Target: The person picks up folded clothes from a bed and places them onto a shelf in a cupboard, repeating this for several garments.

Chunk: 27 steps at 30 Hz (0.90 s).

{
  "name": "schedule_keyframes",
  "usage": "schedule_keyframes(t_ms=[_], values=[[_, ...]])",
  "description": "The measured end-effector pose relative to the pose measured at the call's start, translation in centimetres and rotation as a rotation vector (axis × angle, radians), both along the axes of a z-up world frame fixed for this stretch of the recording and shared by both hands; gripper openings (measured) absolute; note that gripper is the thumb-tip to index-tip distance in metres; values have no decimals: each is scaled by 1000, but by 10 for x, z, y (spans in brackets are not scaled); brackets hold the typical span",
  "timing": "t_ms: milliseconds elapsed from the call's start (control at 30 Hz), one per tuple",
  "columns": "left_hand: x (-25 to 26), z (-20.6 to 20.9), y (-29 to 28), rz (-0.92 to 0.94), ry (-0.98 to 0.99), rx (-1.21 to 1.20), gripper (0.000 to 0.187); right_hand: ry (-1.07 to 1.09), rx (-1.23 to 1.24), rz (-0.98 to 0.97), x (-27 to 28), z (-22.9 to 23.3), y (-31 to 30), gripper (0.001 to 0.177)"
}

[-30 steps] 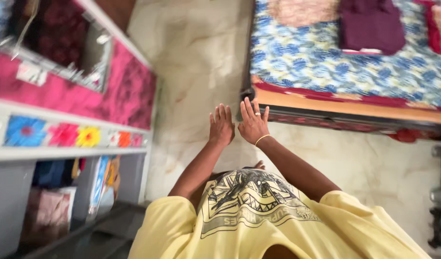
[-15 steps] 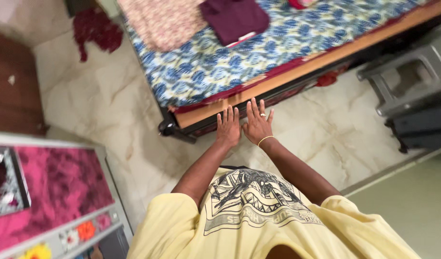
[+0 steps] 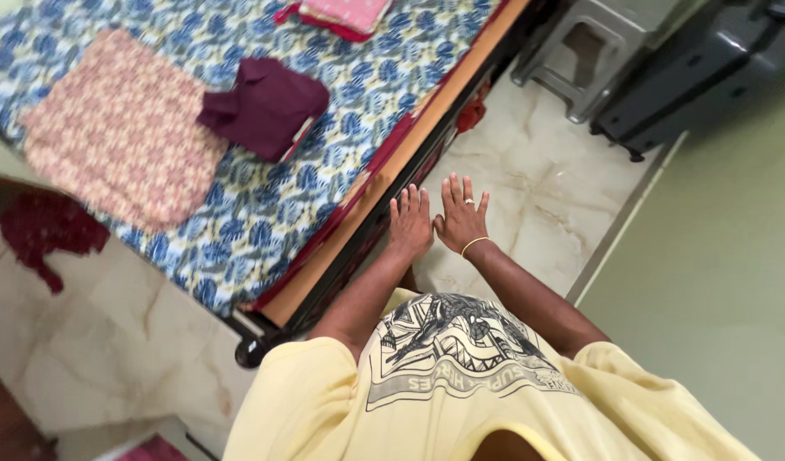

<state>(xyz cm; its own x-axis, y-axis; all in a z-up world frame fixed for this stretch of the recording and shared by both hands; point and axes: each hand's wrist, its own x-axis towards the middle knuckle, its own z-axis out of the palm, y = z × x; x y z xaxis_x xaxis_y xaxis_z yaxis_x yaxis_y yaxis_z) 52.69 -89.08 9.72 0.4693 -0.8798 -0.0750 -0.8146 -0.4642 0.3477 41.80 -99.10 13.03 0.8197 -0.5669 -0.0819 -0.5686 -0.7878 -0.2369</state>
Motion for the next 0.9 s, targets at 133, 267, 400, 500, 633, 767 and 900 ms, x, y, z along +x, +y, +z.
schedule_keyframes(t_ms=[133, 267, 400, 500, 633, 767, 900], values=[[19, 9, -45, -99, 0, 11, 78, 23, -20, -59, 7, 6, -38, 83], [44, 17, -86, -161, -2, 16, 79, 36, -40, -124, 22, 6, -70, 84], [59, 13, -111, -182, -22, -22, 79, 30, -33, -159, 25, 5, -87, 84], [63, 10, -129, -222, -19, 53, 79, 29, -34, -183, 32, 7, -105, 85], [68, 4, -156, -253, -40, 69, 79, 29, -16, -213, 34, 3, -133, 85], [72, 3, -193, -261, -61, 62, 80, 15, -6, -217, 37, 2, -171, 87], [74, 4, -241, -238, -73, 73, 81, 23, 3, -199, 38, 0, -224, 86]])
